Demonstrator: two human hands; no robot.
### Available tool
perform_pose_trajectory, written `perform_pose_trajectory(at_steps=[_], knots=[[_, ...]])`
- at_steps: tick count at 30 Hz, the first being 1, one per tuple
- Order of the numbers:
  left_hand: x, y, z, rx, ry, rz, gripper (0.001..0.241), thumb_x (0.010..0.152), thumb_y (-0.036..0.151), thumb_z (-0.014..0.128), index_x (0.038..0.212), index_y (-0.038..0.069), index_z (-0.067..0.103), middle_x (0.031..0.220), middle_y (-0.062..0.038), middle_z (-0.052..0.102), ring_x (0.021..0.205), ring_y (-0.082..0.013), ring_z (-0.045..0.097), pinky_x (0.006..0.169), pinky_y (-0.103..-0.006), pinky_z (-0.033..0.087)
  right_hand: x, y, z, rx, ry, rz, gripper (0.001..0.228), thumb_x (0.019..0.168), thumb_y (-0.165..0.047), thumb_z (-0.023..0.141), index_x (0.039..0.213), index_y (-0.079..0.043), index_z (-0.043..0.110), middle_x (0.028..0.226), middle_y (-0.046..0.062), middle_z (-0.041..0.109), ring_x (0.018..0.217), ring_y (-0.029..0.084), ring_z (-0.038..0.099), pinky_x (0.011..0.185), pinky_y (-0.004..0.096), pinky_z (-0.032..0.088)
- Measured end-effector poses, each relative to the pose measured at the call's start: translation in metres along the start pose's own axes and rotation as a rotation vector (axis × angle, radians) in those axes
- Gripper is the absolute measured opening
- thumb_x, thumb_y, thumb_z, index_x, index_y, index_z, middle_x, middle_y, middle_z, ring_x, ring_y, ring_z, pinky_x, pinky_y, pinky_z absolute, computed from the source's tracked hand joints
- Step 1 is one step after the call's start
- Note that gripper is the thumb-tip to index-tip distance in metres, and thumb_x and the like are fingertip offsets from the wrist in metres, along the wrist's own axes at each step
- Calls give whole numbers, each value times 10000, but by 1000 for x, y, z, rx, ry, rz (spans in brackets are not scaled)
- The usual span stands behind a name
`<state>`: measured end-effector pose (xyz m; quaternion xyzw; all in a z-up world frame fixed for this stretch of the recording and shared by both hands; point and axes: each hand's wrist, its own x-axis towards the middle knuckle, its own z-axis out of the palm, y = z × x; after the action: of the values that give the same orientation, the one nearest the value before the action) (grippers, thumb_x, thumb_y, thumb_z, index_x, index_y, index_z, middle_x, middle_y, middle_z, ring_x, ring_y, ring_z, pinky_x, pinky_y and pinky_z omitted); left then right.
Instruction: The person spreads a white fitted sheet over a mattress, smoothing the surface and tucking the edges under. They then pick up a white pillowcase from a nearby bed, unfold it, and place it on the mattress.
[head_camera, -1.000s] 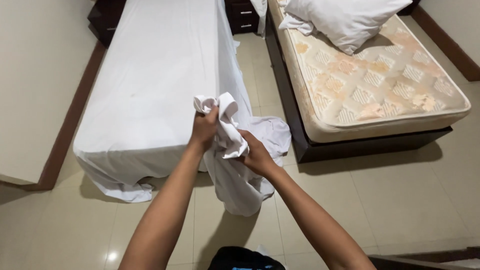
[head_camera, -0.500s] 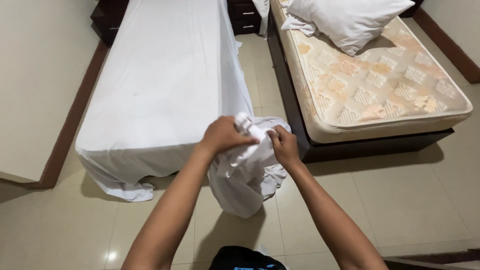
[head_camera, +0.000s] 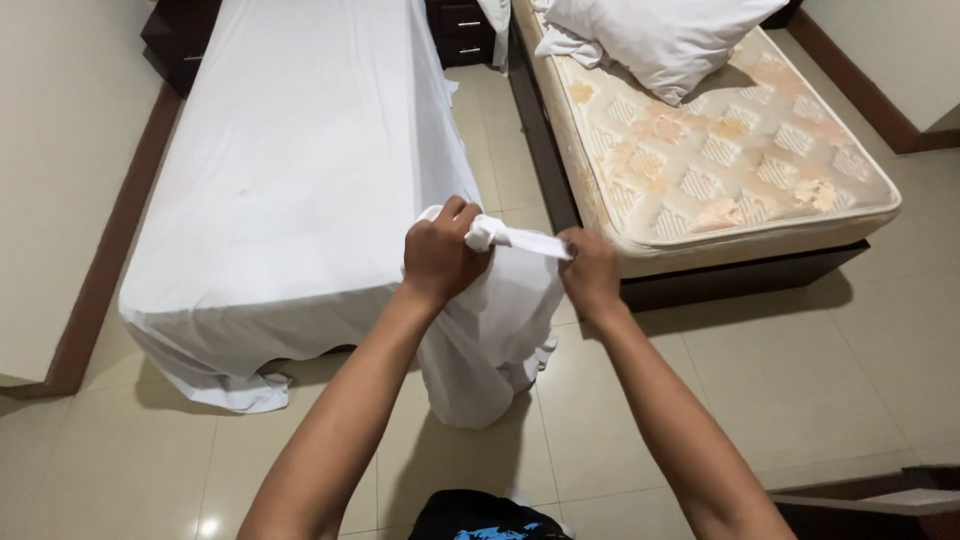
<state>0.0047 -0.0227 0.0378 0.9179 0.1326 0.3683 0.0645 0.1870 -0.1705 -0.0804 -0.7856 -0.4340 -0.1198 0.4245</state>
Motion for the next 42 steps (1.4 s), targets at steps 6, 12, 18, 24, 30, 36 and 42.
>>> perform_pose_trajectory(at_steps=[6, 12, 18, 24, 30, 36, 42], knots=[[26, -19, -20, 70, 15, -51, 194, 793, 175, 799, 902, 71, 676, 952, -112, 692, 696, -339, 705, 611, -424, 576, 35, 32, -46, -177, 94, 94, 165, 754, 26, 734, 841, -110, 766, 889, 111, 678, 800, 302, 671, 685, 403, 531], [38, -24, -25, 86, 36, -143, 246, 784, 193, 804, 950, 57, 685, 971, -126, 697, 717, -317, 717, 633, -419, 589, 28, 63, -31, 155, -79, 56, 196, 876, 11, 571, 971, -83, 715, 845, 124, 716, 761, 294, 720, 713, 417, 569], [38, -64, -19, 0, 200, -398, 363, 773, 184, 760, 1107, 54, 699, 1000, -110, 718, 869, -315, 737, 781, -422, 597, -34, 34, -2, 276, -362, 217, 141, 989, -110, 548, 975, -70, 682, 718, 167, 714, 601, 325, 701, 585, 417, 532], [44, -64, -27, -22, 258, -465, 324, 771, 144, 734, 1082, 60, 701, 978, -107, 726, 882, -327, 726, 784, -433, 580, -34, -14, -17, 228, -232, -96, 249, 839, -152, 779, 1075, -106, 717, 809, 165, 727, 708, 361, 710, 606, 427, 547], [39, -68, -53, 12, 247, -462, 251, 776, 162, 756, 999, 65, 692, 957, -109, 713, 877, -333, 712, 782, -441, 571, -22, 59, -12, -134, -5, 71, 158, 771, -31, 733, 889, -126, 779, 907, 96, 745, 821, 304, 710, 721, 429, 571], [36, -79, -60, 40, 259, -512, 204, 784, 162, 746, 955, 68, 684, 960, -106, 719, 867, -326, 716, 769, -432, 571, 13, 92, -41, -325, 102, -36, 132, 714, -25, 752, 813, -112, 744, 1010, 107, 673, 979, 313, 652, 770, 411, 561], [30, -95, -47, -106, 120, -557, 171, 825, 171, 719, 971, 96, 671, 905, -72, 745, 853, -251, 737, 813, -396, 582, 25, 66, -69, -235, -311, 378, 225, 930, -70, 678, 1115, -163, 764, 1112, 146, 743, 1002, 355, 698, 876, 469, 548]])
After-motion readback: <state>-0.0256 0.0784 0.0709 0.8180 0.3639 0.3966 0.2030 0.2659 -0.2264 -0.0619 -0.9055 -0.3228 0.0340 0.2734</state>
